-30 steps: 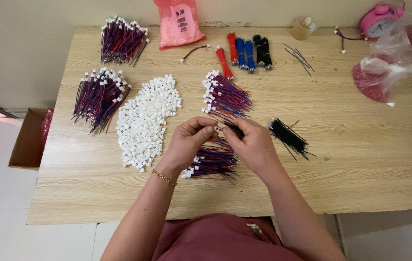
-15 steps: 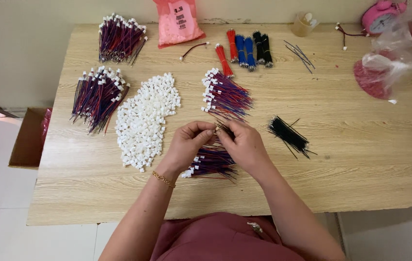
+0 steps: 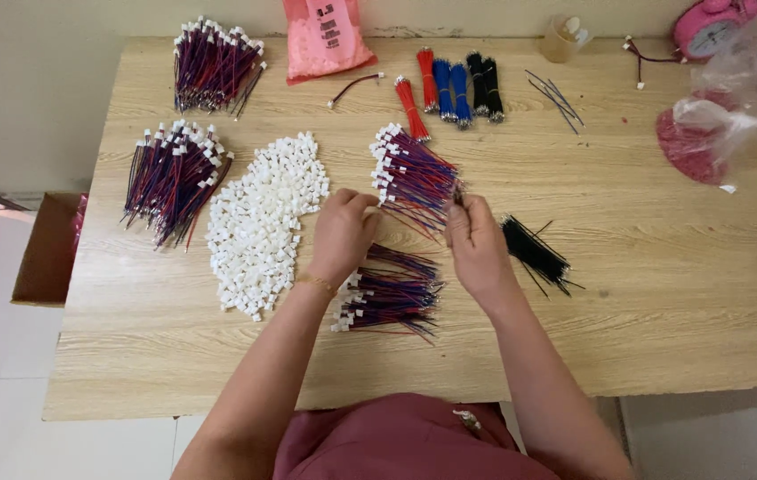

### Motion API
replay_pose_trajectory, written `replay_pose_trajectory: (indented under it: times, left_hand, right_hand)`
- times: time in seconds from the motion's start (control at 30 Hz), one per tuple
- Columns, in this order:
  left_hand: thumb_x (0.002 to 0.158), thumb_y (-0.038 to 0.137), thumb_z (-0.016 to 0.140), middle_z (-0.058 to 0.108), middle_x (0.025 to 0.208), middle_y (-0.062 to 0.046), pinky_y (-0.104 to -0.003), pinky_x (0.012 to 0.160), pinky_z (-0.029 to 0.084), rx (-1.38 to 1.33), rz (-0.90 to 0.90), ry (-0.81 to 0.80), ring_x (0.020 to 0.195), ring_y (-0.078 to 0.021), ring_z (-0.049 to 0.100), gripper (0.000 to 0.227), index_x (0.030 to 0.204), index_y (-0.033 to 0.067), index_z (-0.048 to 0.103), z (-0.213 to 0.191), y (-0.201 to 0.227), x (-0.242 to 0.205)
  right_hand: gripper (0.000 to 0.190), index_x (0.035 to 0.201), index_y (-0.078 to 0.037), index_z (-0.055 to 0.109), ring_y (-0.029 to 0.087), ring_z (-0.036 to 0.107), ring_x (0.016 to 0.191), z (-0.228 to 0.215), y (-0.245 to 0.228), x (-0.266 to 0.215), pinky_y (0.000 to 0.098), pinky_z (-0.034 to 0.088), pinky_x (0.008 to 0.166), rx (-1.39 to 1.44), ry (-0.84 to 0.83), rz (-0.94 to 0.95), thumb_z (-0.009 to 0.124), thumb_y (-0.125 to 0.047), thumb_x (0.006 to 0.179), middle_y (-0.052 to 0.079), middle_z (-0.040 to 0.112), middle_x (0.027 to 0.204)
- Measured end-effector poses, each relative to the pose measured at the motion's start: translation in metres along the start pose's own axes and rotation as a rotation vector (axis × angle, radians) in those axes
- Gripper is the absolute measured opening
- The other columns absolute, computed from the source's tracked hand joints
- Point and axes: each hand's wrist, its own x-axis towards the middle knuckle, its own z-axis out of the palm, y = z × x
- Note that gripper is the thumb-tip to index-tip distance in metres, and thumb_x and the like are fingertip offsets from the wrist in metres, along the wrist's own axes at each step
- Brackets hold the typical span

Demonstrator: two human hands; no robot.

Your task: The person assembles wire harnesses by inserting small white plastic connectors onto the ends of thin black wires. They pick up a wire, slide a connector onto it, and place the finished piece onto a growing pile on the table. The workspace contains organized piles of wires and connectors.

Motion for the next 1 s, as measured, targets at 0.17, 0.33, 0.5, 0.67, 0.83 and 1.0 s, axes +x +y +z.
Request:
replay_pose_trajectory:
  times: [0.17, 0.33, 0.5, 0.67, 0.83, 1.0]
  left_hand:
    - [0.072, 0.023, 0.08, 0.062, 0.088, -0.007, -0.038, 0.071, 0.055, 0.159, 0.033, 0.023, 0.082, -0.0303, 0.066, 0.021, 0.091, 0.0153, 0.074, 0.025, -0.013, 0.017]
    - [0.07, 0.025, 0.082, 0.064, 0.086, -0.005, -0.038, 0.07, 0.055, 0.126, 0.017, 0.037, 0.082, -0.0285, 0.065, 0.018, 0.086, 0.0177, 0.076, 0.027, -0.014, 0.018]
    - [0.083, 0.018, 0.073, 0.07, 0.083, -0.009, -0.039, 0.068, 0.056, -0.262, -0.074, -0.01, 0.08, -0.0305, 0.07, 0.011, 0.093, 0.0138, 0.073, -0.011, 0.01, 0.013]
    - [0.084, 0.016, 0.073, 0.072, 0.077, -0.008, -0.033, 0.062, 0.055, -0.524, -0.191, -0.011, 0.07, -0.0221, 0.07, 0.012, 0.096, 0.0137, 0.074, -0.058, 0.055, 0.0]
    - [0.085, 0.011, 0.072, 0.073, 0.08, -0.011, -0.031, 0.065, 0.056, -0.739, -0.218, -0.007, 0.072, -0.0157, 0.068, 0.014, 0.099, 0.0099, 0.074, -0.068, 0.076, -0.014]
    - [0.087, 0.011, 0.072, 0.07, 0.082, -0.009, -0.028, 0.07, 0.056, -1.061, -0.309, -0.068, 0.076, -0.0128, 0.063, 0.015, 0.1, 0.0036, 0.072, -0.037, 0.06, -0.025]
  right_hand:
    - [0.02, 0.094, -0.008, 0.062, 0.02, 0.056, 0.063, 0.004, 0.015, 0.001, 0.0365, 0.049, 0.063, 0.033, -0.055, 0.01, 0.052, -0.024, 0.1, 0.008, 0.058, 0.063]
    - [0.015, 0.093, -0.01, 0.068, 0.012, 0.055, 0.062, 0.003, 0.025, 0.005, 0.028, 0.05, 0.061, 0.116, -0.05, 0.028, 0.062, -0.023, 0.097, 0.004, 0.06, 0.063]
    - [0.01, 0.1, -0.007, 0.067, 0.012, 0.059, 0.064, 0.007, 0.022, 0.004, 0.026, 0.05, 0.064, 0.245, -0.078, 0.013, 0.064, -0.014, 0.094, 0.005, 0.062, 0.066]
    - [0.013, 0.1, -0.005, 0.068, 0.011, 0.058, 0.068, 0.009, 0.009, -0.003, 0.0264, 0.05, 0.067, 0.263, -0.083, 0.005, 0.067, -0.015, 0.093, 0.005, 0.064, 0.069]
    - [0.012, 0.097, -0.006, 0.068, 0.011, 0.057, 0.07, 0.008, -0.008, -0.01, 0.0257, 0.05, 0.069, 0.265, -0.103, -0.03, 0.066, -0.017, 0.094, 0.005, 0.064, 0.069]
    - [0.009, 0.096, -0.007, 0.069, 0.014, 0.057, 0.073, 0.007, -0.014, -0.014, 0.0314, 0.051, 0.071, 0.131, -0.102, -0.063, 0.065, -0.015, 0.093, 0.008, 0.065, 0.074]
